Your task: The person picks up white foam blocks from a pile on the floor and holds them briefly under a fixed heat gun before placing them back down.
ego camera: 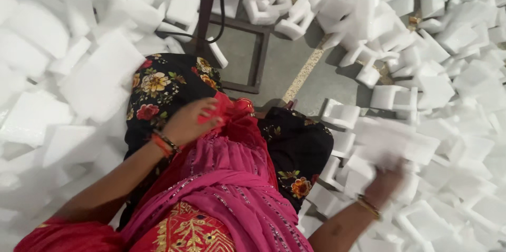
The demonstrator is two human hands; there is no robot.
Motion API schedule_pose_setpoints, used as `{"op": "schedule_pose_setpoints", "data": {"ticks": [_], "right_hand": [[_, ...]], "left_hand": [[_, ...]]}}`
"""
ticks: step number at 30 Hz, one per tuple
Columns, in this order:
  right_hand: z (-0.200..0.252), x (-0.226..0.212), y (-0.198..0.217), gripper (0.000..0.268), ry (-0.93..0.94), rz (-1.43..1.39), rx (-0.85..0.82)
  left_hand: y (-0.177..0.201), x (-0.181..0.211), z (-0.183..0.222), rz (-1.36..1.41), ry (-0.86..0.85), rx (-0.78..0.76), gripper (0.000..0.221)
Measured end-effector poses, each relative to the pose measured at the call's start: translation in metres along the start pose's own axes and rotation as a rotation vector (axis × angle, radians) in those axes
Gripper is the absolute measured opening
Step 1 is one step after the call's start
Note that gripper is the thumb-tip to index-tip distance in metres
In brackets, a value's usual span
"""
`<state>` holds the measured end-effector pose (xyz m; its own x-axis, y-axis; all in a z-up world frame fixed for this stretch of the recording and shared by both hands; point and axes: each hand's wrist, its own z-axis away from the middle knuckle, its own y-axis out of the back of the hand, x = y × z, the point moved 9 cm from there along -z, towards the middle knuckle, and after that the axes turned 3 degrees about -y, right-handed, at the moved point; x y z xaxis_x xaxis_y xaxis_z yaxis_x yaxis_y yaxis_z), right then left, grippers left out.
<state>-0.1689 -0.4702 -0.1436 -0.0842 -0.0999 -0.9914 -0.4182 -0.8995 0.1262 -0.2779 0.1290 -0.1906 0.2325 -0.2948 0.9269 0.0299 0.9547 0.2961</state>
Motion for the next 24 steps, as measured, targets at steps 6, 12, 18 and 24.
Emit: {"op": "schedule_pose_setpoints", "data": {"ticks": [6,12,18,24], "right_hand": [[-0.035,-0.018,-0.031,0.051,0.029,-1.261,-0.323],[0.083,0.075,-0.418,0.050,-0.124,-0.026,-1.015],[0.141,0.151,-0.561,0.067,0.523,1.128,-1.015],[0.110,0.122,-0.487,0.066,0.230,0.775,-0.979]], "left_hand": [[0.039,-0.010,0.006,-0.295,-0.040,0.245,0.035],[0.019,-0.005,0.018,-0.355,-0.061,0.155,0.021],[0.043,-0.005,0.010,-0.295,-0.132,0.248,0.017],[0.140,-0.042,-0.059,-0.281,-0.032,0.623,0.029]]}}
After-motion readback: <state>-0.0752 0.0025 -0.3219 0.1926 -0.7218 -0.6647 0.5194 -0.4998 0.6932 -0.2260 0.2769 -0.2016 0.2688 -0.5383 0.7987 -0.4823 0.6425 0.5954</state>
